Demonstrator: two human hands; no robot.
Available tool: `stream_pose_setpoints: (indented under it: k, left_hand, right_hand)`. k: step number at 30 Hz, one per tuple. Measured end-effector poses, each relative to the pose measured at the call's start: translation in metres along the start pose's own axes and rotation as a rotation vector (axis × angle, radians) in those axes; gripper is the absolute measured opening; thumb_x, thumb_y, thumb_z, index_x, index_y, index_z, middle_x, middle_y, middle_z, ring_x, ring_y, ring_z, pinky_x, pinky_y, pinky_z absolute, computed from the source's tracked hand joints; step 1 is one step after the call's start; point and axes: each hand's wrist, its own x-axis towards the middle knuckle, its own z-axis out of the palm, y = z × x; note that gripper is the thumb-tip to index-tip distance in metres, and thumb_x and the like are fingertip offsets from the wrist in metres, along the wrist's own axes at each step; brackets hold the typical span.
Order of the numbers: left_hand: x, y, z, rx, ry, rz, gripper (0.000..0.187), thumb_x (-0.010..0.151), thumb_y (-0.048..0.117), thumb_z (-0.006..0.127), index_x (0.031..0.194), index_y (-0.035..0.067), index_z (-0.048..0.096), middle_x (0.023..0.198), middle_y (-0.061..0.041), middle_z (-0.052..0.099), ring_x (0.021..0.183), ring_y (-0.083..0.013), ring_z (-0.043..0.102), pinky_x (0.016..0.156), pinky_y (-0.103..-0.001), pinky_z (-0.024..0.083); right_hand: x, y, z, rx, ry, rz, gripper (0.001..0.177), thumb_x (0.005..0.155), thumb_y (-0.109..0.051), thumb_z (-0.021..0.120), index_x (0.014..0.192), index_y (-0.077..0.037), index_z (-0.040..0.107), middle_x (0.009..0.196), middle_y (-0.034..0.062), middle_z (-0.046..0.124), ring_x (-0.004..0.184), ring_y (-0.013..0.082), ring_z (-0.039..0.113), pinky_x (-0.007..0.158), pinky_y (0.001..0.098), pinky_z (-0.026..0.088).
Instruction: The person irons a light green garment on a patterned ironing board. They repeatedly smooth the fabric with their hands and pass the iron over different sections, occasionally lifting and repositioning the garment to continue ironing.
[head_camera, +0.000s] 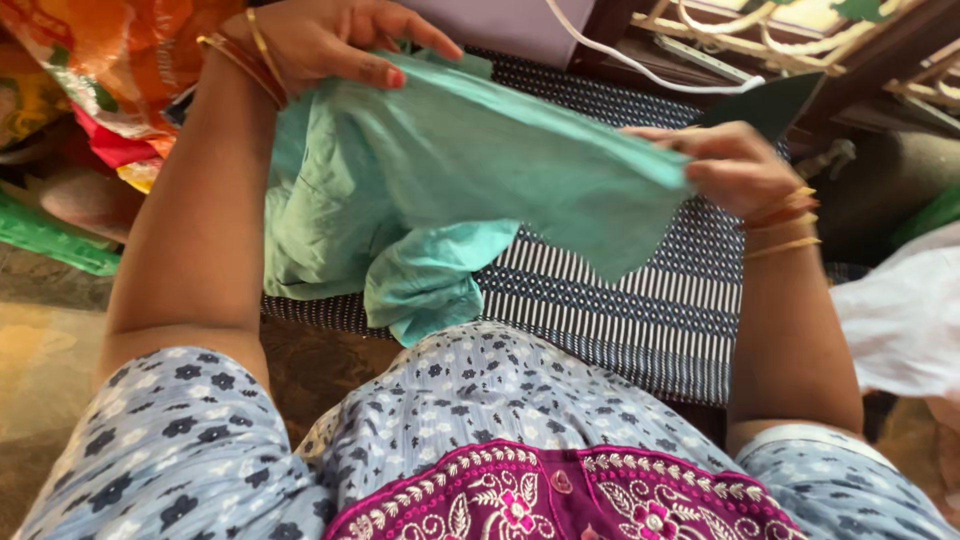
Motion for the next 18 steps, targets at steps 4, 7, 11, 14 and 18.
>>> stream_pose_setpoints:
  k: [4,7,11,14,18]
  left_hand:
    - [0.047,-0.013,0.015,0.022,-0.115,0.009,0.067,0.084,0.016,0.078,0.147,0.006,0.056,0.124,-0.006,0.071,0.111,-0.0137,0.065,0.098,-0.028,0.053]
    - [0.081,-0.044,0.038,0.026,-0.221,-0.098,0.069,0.079,0.015,0.080,0.143,0.005,0.057,0.121,-0.005,0.072,0.108,-0.0135,0.067,0.097,-0.028,0.054]
    - [0.135,-0.119,0.069,-0.113,-0.366,-0.203,0.069,0.082,0.017,0.084,0.146,0.009,0.059,0.103,-0.005,0.067,0.097,-0.0137,0.062,0.086,-0.029,0.050]
    - [0.183,-0.185,0.098,0.377,-0.109,-0.040,0.054,0.076,0.016,0.084,0.128,0.013,0.069,0.103,-0.005,0.072,0.095,-0.0178,0.068,0.088,-0.033,0.053]
    - [0.203,-0.243,0.162,1.120,0.832,0.273,0.021,0.086,0.007,0.068,0.104,0.016,0.071,0.100,-0.011,0.070,0.091,-0.0323,0.067,0.079,-0.045,0.055]
  right_hand:
    - [-0.089,0.008,-0.045,0.129,0.295,0.023,0.029,0.104,-0.026,0.068,0.094,0.001,0.066,0.077,-0.0017,0.062,0.070,0.0031,0.055,0.064,0.0176,0.042]
    - [-0.138,-0.007,-0.068,-0.570,0.324,0.277,0.037,0.103,-0.036,0.066,0.100,0.001,0.071,0.071,-0.0017,0.064,0.070,0.0030,0.054,0.058,0.0187,0.044]
    - [-0.188,0.025,-0.084,-0.494,0.506,0.649,0.034,0.087,-0.035,0.078,0.099,-0.002,0.077,0.081,0.0037,0.073,0.071,0.0111,0.061,0.062,0.0274,0.049]
    - [-0.202,0.113,-0.102,-0.850,0.494,0.773,0.033,0.085,-0.037,0.085,0.098,-0.007,0.080,0.086,0.0093,0.076,0.080,0.0208,0.067,0.074,0.0384,0.054]
    - [-0.228,0.248,-0.087,-1.352,0.670,0.798,0.066,0.071,-0.044,0.092,0.128,-0.018,0.071,0.132,0.0162,0.063,0.125,0.0403,0.056,0.099,0.0542,0.048]
